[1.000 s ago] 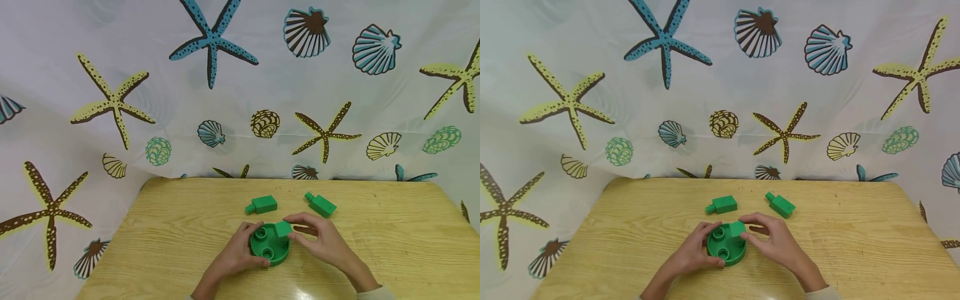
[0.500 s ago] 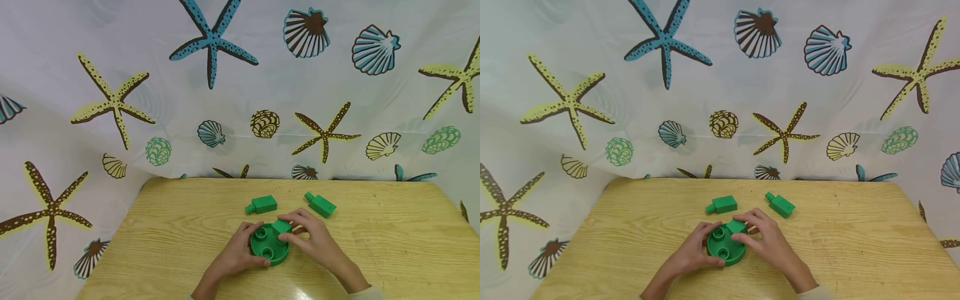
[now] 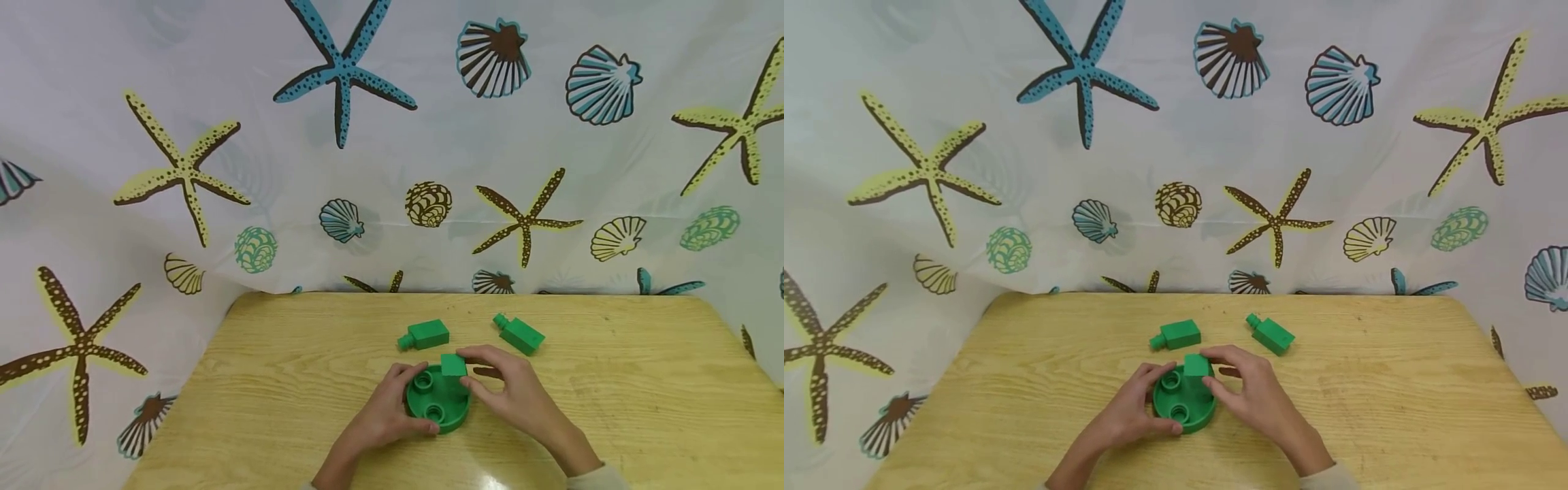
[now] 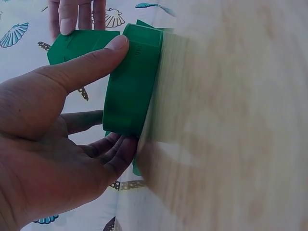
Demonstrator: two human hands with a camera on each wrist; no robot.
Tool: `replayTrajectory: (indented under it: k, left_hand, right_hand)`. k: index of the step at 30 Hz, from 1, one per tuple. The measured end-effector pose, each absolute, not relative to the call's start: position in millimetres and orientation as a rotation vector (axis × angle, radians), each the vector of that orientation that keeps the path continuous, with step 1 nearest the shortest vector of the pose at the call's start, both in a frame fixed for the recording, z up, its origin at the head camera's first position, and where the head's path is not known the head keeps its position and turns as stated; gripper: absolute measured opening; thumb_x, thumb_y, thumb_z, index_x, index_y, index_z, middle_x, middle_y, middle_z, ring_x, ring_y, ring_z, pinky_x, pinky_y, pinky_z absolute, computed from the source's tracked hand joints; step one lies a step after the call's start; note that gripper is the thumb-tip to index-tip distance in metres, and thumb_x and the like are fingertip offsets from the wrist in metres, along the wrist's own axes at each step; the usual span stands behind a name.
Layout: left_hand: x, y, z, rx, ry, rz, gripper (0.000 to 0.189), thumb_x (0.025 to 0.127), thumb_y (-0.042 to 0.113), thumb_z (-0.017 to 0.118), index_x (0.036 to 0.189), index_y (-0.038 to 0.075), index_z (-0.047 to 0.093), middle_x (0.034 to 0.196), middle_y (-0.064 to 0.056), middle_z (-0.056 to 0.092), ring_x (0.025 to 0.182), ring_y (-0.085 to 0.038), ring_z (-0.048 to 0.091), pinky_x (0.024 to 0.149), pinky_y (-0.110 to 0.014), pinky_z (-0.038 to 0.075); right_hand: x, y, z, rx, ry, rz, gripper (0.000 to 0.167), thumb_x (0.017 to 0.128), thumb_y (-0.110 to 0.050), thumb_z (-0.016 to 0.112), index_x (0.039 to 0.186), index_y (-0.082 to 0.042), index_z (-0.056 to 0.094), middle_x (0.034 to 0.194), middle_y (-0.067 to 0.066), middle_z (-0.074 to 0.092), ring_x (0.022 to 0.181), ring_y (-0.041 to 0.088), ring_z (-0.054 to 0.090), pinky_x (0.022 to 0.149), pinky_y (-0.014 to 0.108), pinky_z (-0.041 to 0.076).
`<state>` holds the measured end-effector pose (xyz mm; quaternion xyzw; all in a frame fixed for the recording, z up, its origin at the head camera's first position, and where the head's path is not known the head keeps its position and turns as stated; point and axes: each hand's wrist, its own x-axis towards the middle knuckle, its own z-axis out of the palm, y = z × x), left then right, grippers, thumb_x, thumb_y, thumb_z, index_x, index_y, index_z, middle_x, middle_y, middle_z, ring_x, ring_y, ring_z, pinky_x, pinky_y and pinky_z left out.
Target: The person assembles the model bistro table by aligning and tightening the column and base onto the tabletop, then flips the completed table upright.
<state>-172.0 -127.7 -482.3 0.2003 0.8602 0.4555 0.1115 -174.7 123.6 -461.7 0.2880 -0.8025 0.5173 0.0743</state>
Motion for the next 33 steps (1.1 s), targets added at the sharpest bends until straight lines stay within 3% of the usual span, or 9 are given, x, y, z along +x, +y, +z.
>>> replayTrajectory:
  k: [8, 15, 23, 30, 33]
  left_hand:
    - [-172.7, -126.9, -481.9, 0.580, 2.531, 1.318, 0.096, 0.079, 0.031, 0.092, 0.154, -0.001, 0.042, 0.131, -0.016, 0.047, 0.124, -0.033, 0.051, 0.105, -0.055, 0.045]
    - [-171.9, -127.6, -483.4, 0.562, 2.541, 1.292, 0.096, 0.079, 0.031, 0.092, 0.154, 0.000, 0.043, 0.131, -0.016, 0.047, 0.123, -0.033, 0.052, 0.105, -0.055, 0.045]
    - [-173.7, -128.2, -483.3, 0.571, 2.549, 1.288, 0.096, 0.078, 0.032, 0.093, 0.155, 0.002, 0.043, 0.132, -0.015, 0.048, 0.124, -0.032, 0.052, 0.105, -0.054, 0.045]
    - [-173.7, -128.0, -482.8, 0.561, 2.535, 1.298, 0.096, 0.079, 0.031, 0.092, 0.155, 0.002, 0.042, 0.133, -0.015, 0.047, 0.125, -0.033, 0.051, 0.105, -0.055, 0.044]
    - [-173.2, -127.8, -482.0, 0.565, 2.539, 1.298, 0.096, 0.078, 0.031, 0.092, 0.155, 0.001, 0.042, 0.133, -0.015, 0.048, 0.125, -0.033, 0.051, 0.105, -0.055, 0.044]
  right_hand:
    - [-176.1, 121.1, -465.0, 0.879, -2.446, 1.489, 0.042, 0.097, -0.012, 0.074, 0.138, -0.016, 0.065, 0.116, 0.000, 0.061, 0.101, 0.018, 0.065, 0.081, 0.038, 0.061]
    - [-176.7, 119.8, -467.1, 0.857, -2.485, 1.458, 0.049, 0.096, -0.012, 0.075, 0.142, -0.018, 0.062, 0.113, -0.002, 0.058, 0.095, 0.017, 0.063, 0.082, 0.039, 0.061]
    - [-178.5, 123.4, -463.5, 0.828, -2.465, 1.461, 0.040, 0.096, -0.014, 0.075, 0.135, -0.014, 0.066, 0.101, -0.002, 0.062, 0.092, 0.015, 0.066, 0.080, 0.031, 0.061]
    - [-179.9, 133.0, -457.7, 0.781, -2.441, 1.556, 0.029, 0.095, -0.011, 0.075, 0.123, -0.008, 0.068, 0.120, 0.004, 0.069, 0.110, 0.026, 0.069, 0.087, 0.031, 0.059]
    - [-181.5, 134.6, -455.5, 0.782, -2.452, 1.630, 0.027, 0.094, -0.012, 0.077, 0.120, -0.008, 0.068, 0.118, 0.006, 0.071, 0.108, 0.026, 0.071, 0.089, 0.032, 0.059]
